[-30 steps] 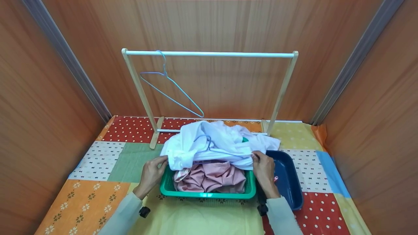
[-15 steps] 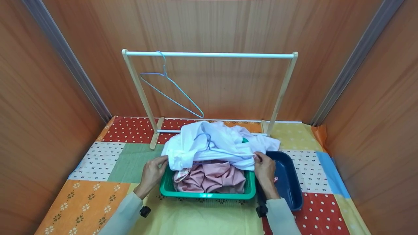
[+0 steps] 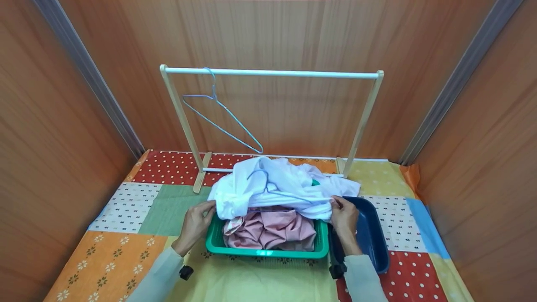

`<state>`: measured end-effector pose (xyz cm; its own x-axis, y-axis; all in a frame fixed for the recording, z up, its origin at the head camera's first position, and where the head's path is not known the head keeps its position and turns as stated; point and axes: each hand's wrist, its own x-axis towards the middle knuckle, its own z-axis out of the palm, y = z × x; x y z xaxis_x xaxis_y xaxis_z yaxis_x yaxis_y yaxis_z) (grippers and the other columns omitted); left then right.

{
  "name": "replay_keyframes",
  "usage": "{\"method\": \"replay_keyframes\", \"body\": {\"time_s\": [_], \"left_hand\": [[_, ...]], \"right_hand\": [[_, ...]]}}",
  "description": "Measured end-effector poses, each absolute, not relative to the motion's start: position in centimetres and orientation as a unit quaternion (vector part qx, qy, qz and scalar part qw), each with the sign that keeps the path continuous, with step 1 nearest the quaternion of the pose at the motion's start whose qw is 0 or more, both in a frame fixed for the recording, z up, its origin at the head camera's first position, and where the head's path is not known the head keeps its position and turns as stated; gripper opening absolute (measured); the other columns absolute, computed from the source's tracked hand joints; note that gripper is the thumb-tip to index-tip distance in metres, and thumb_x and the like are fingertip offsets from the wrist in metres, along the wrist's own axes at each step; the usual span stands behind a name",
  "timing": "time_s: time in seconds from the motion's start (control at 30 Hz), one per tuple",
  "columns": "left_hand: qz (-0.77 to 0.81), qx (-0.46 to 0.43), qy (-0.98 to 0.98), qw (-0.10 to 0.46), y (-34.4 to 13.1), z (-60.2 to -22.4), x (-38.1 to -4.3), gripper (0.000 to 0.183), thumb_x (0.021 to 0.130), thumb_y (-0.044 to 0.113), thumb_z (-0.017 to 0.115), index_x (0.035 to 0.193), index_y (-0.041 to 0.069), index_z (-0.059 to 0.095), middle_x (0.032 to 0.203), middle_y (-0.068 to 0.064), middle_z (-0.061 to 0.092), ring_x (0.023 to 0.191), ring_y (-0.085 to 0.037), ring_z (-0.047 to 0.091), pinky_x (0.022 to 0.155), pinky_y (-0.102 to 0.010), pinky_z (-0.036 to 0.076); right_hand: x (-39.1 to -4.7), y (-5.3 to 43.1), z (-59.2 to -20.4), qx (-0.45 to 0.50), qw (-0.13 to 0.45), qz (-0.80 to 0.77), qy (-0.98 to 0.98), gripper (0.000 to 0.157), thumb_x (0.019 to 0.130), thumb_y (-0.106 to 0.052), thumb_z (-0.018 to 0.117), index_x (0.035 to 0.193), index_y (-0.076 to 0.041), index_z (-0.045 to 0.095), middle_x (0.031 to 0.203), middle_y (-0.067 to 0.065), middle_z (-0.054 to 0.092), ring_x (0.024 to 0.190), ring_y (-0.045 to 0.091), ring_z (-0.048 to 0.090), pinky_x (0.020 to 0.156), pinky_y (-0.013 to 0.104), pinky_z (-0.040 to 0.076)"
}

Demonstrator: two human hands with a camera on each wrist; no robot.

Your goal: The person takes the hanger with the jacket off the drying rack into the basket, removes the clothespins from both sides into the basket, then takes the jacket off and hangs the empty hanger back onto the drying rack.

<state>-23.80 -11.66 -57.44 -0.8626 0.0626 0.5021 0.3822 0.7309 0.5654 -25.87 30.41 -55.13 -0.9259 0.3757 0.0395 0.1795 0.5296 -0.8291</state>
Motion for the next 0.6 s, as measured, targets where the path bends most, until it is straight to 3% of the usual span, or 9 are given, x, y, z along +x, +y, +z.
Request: {"method": "replay_keyframes", "body": {"time_s": [0.23, 0.43, 0.53, 0.6], "left_hand": [[-0.354, -0.111, -0.900, 0.228, -11.7, -57.6, -23.8, 0.020, 0.094, 0.010, 0.065, 0.112, 0.013, 0.075, 0.110, -0.005, 0.075, 0.101, -0.021, 0.072, 0.086, -0.039, 0.058], [-0.361, -0.112, -0.897, 0.229, -11.7, -57.7, -23.7, 0.020, 0.094, 0.009, 0.064, 0.111, 0.014, 0.075, 0.110, -0.004, 0.075, 0.102, -0.020, 0.071, 0.087, -0.039, 0.057], [-0.358, -0.117, -0.896, 0.236, -11.7, -57.9, -23.7, 0.020, 0.094, 0.008, 0.064, 0.110, 0.013, 0.075, 0.109, -0.004, 0.075, 0.102, -0.021, 0.071, 0.087, -0.040, 0.057], [-0.356, -0.117, -0.896, 0.239, -11.7, -57.9, -23.7, 0.020, 0.094, 0.008, 0.064, 0.110, 0.014, 0.075, 0.109, -0.003, 0.075, 0.102, -0.021, 0.071, 0.087, -0.040, 0.057]], "right_hand": [[-25.9, 30.6, -54.2, -0.193, 0.061, 0.571, -0.796, 0.039, 0.101, -0.024, 0.055, 0.135, -0.005, 0.059, 0.124, 0.013, 0.065, 0.084, -0.005, 0.059, 0.070, 0.013, 0.051], [-26.0, 31.2, -54.3, -0.180, 0.022, 0.703, -0.687, 0.046, 0.102, -0.013, 0.051, 0.145, 0.002, 0.044, 0.097, -0.015, 0.065, 0.085, -0.007, 0.062, 0.075, 0.014, 0.053], [-26.0, 31.5, -54.4, -0.175, -0.012, 0.772, -0.611, 0.047, 0.103, -0.010, 0.046, 0.148, 0.000, 0.038, 0.090, -0.018, 0.066, 0.087, -0.004, 0.064, 0.078, 0.015, 0.053], [-26.0, 31.8, -54.5, -0.180, -0.036, 0.817, -0.547, 0.041, 0.103, -0.008, 0.045, 0.144, -0.008, 0.045, 0.089, -0.014, 0.070, 0.089, -0.001, 0.066, 0.080, 0.017, 0.053]]}}
